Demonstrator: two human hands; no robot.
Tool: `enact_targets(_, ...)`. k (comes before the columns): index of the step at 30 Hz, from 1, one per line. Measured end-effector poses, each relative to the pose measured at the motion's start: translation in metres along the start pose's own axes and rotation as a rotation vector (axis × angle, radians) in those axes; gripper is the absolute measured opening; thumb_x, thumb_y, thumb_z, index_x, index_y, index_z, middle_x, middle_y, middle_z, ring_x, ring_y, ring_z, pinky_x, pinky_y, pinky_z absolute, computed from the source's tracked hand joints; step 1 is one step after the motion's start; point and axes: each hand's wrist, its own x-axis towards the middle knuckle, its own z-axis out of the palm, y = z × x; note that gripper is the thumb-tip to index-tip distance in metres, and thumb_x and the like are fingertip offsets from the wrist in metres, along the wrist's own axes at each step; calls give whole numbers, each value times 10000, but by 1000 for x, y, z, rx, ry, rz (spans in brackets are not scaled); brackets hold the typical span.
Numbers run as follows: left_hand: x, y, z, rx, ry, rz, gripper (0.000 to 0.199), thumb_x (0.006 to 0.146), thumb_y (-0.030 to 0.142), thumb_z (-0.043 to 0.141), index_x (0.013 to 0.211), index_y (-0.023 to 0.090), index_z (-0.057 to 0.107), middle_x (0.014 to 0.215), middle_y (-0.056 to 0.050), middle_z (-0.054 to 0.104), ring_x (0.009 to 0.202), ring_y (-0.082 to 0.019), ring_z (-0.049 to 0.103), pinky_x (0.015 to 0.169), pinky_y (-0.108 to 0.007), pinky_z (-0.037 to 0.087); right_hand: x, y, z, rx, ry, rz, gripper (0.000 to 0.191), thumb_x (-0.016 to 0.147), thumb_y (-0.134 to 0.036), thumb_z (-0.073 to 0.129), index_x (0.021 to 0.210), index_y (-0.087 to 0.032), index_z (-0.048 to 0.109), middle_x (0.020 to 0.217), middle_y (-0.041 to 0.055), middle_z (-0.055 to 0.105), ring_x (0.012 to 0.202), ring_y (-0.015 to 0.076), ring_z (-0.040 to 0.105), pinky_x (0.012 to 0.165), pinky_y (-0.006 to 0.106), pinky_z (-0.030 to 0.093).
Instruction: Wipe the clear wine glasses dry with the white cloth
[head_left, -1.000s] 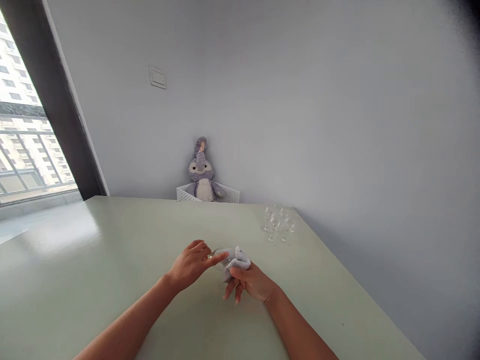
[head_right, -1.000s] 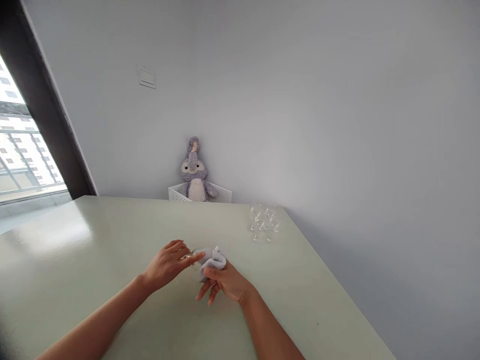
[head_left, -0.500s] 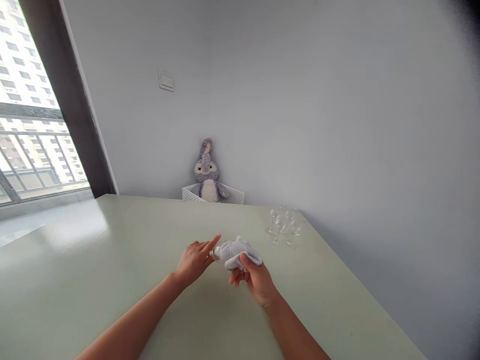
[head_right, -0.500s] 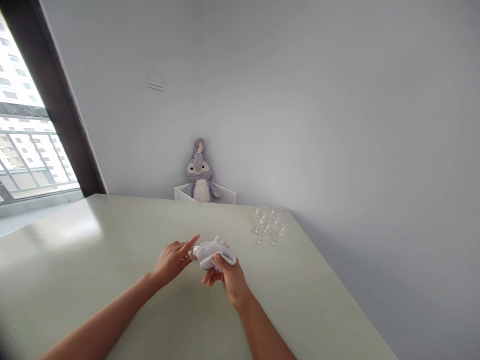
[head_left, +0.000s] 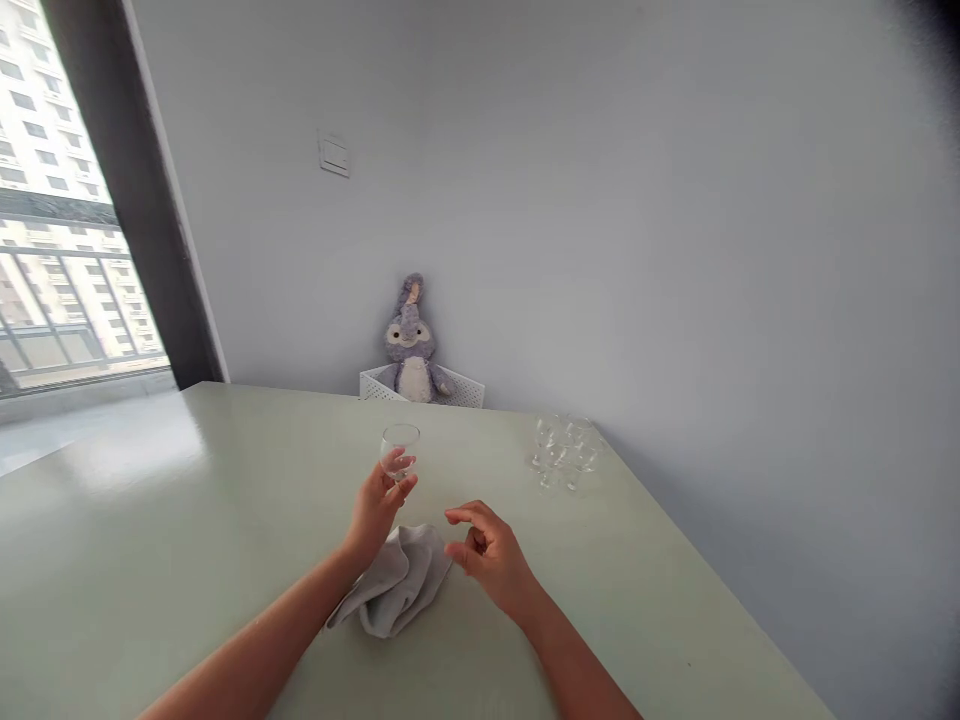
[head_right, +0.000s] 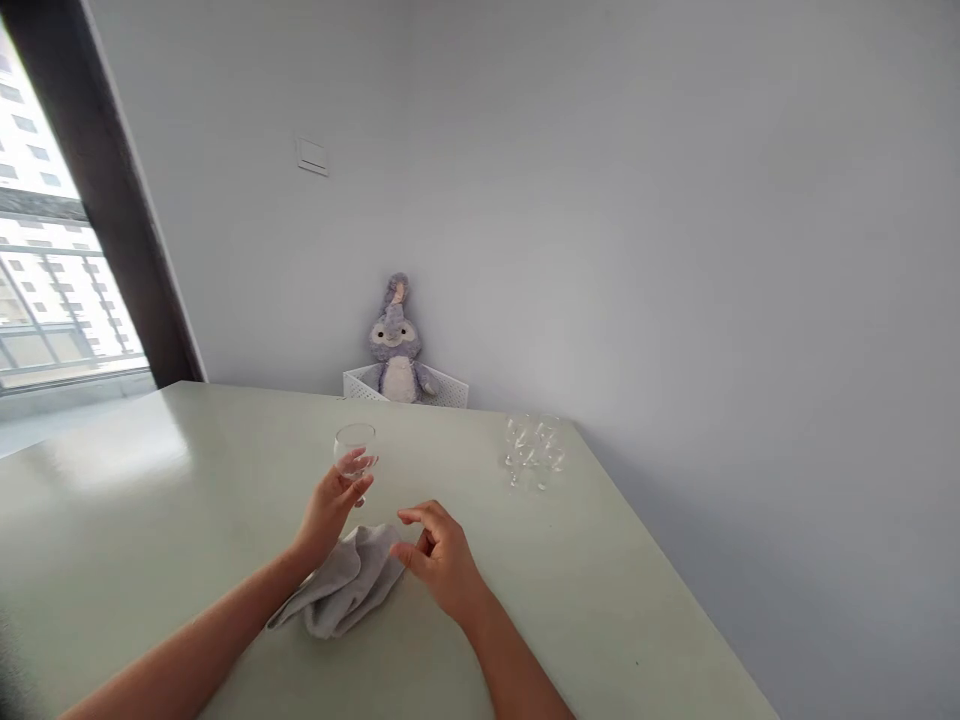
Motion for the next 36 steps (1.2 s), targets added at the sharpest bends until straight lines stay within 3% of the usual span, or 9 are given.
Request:
enact_targets(2,-11,1,8,130,-72,153,481,721,410,583,1149,206,505,1180,-90,529,1025,-226,512,828,-354,433,3,6,4,-22,135,-31,300,746,-339,581,1025,-227,592,824,3,530,515,68,402,509,217,381)
enact_targets(4,-23,0,16,204,-168,290,452,733,378,581,1154,226,516,1230,-79,488,1122,-235,455,938,-378,367,3,10,11,-73,173,-48,294,744,-295,573,1029,-221,588,742,-12,526,537,83,420,520,215,379)
enact_targets(9,-36,-7,28,289,-351,444,458,771,418,534,1205,279,483,1315,-68,397,1165,-234,424,943,-363,381,0,12,24,-189,113,-94,154,778,-251,487,823,-208,627,732,4,597,642,129,518,589,229,408)
enact_targets(12,-28,-10,24,404,-348,496,499,762,474,521,1221,284,467,1311,-72,402,1178,-245,404,952,-392,369,6,17,14,-214,211,-62,148,768,-276,500,761,-189,619,708,8,615,637,138,543,614,236,416)
enact_targets(15,-13,-13,11,593,-249,416,445,790,485,464,1188,287,489,1297,-56,418,1171,-245,403,961,-429,346,9,27,-12,-197,417,47,184,756,-310,500,745,-166,614,702,25,634,647,154,567,638,246,425)
enact_targets(18,6,-17,-6,745,-176,264,407,810,507,394,1107,275,548,1303,-49,407,1142,-260,429,921,-431,374,3,42,-49,-290,523,158,214,740,-336,491,724,-164,617,714,30,648,671,165,579,658,245,422)
enact_targets(25,24,-31,-23,724,-407,33,502,761,573,397,1082,230,573,1258,-72,460,1008,-239,538,860,-351,417,-17,78,-128,-571,644,354,233,714,-339,456,690,-181,626,679,34,644,622,174,560,604,253,385)
enact_targets(29,22,-37,-22,654,-522,65,506,729,570,450,1083,231,573,1188,-74,519,1031,-241,520,878,-347,397,-13,91,-143,-640,683,418,209,704,-322,458,640,-189,607,633,28,625,606,171,558,565,240,366)
enact_targets(36,21,-26,-23,531,-618,-5,501,745,541,433,1078,195,573,968,-71,617,787,-188,578,714,-294,430,-4,101,-148,-694,681,491,225,711,-355,480,661,-178,611,680,47,631,634,170,561,560,240,349)
